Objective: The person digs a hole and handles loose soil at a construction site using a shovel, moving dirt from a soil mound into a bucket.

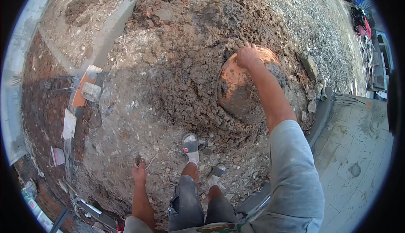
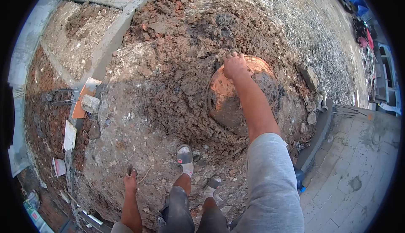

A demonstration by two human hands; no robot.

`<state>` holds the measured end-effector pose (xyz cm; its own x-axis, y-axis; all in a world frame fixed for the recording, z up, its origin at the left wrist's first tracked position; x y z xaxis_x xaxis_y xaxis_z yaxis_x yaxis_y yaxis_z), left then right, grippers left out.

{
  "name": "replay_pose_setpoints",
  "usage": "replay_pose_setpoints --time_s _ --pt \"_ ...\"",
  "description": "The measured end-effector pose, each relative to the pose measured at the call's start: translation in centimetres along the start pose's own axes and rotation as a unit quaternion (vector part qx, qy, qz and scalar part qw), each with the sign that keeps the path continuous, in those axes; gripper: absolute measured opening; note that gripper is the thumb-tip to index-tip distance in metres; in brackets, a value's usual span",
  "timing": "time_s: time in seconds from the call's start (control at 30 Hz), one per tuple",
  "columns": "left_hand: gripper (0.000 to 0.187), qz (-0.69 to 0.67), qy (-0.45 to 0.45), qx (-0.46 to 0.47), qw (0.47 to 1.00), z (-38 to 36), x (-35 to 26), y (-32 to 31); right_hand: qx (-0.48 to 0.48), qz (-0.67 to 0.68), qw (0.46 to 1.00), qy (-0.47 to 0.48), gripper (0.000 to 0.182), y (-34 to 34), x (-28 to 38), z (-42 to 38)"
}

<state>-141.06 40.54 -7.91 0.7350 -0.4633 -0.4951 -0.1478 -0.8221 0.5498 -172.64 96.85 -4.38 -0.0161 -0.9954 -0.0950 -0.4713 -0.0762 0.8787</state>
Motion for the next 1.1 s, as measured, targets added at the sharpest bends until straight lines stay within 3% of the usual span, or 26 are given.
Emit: replay_pose_setpoints --time_s 0.07,0.13,0.17,0.23,0.33,0.37,0.43,0.53,0.73,0.9,0.93,0.97,1.03,1.1 --pt "0.038 0.006 0.019 -0.021 1.0 0.2 1.8 1.5 0.063 -0.009 0.998 -0.014 0.038 0.5 0.3 1.6" --pt "0.039 -0.018 0.098 -0.083 0.992 -0.7 4.5 2.8 0.132 -0.028 0.99 -0.026 0.038 0.1 1.2 1.8" --pt "0.039 -0.022 0.105 -0.08 0.991 -1.5 3.8 2.9 0.143 -0.069 0.987 0.002 0.039 0.4 1.5 1.8" --pt "0.04 0.117 0.228 -0.057 0.965 -3.3 1.2 3.4 0.158 -0.116 0.98 0.027 0.04 1.5 1.2 0.9" --pt "0.041 0.066 0.247 -0.027 0.966 -3.3 8.8 2.3 0.153 -0.121 0.977 0.082 0.048 3.8 0.9 -3.6" --pt "0.041 0.063 0.253 -0.02 0.965 -4.1 7.6 1.9 0.17 -0.112 0.976 0.081 0.046 5.3 1.0 -5.5" --pt "0.042 0.084 0.182 0.044 0.979 -5.0 1.5 0.8 0.187 -0.083 0.975 0.092 0.041 6.8 0.4 -9.3" --pt "0.041 0.016 0.145 0.053 0.988 -5.5 0.0 -0.9 0.217 -0.064 0.969 0.101 0.032 7.0 -1.6 -13.2" --pt "0.041 -0.031 0.157 0.084 0.984 -6.2 -2.7 0.1 0.274 -0.087 0.951 0.115 0.018 7.9 -0.2 -20.3" --pt "0.039 -0.039 0.159 0.07 0.984 -7.1 -4.5 4.1 0.173 -0.06 0.978 0.104 0.013 4.2 -2.8 -27.6" --pt "0.038 -0.028 0.161 0.059 0.985 -7.3 -4.6 4.8 0.21 -0.075 0.973 0.057 0.012 4.6 -3.9 -28.1" --pt "0.038 -0.042 0.164 0.049 0.984 -6.9 -2.3 5.4 0.244 -0.089 0.966 0.008 0.011 5.4 -5.1 -28.5" --pt "0.037 0.0 0.159 0.018 0.987 -5.2 3.1 6.0 0.196 -0.093 0.976 0.008 0.01 7.1 -7.3 -29.8" --pt "0.038 -0.005 0.165 0.019 0.986 -5.7 -1.0 8.2 0.146 -0.075 0.986 -0.003 0.012 9.2 -8.6 -32.2"
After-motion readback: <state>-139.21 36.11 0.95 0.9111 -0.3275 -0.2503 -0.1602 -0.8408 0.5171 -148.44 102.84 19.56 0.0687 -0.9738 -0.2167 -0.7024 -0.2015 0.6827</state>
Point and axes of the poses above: each hand's wrist, its own z-axis towards the middle knuckle, its own y-axis out of the back of the hand, x = y × z, the point moved 1 cm from there along z, towards the middle knuckle, and after that the axes turned 8 degrees about z, right-handed, at the moved point
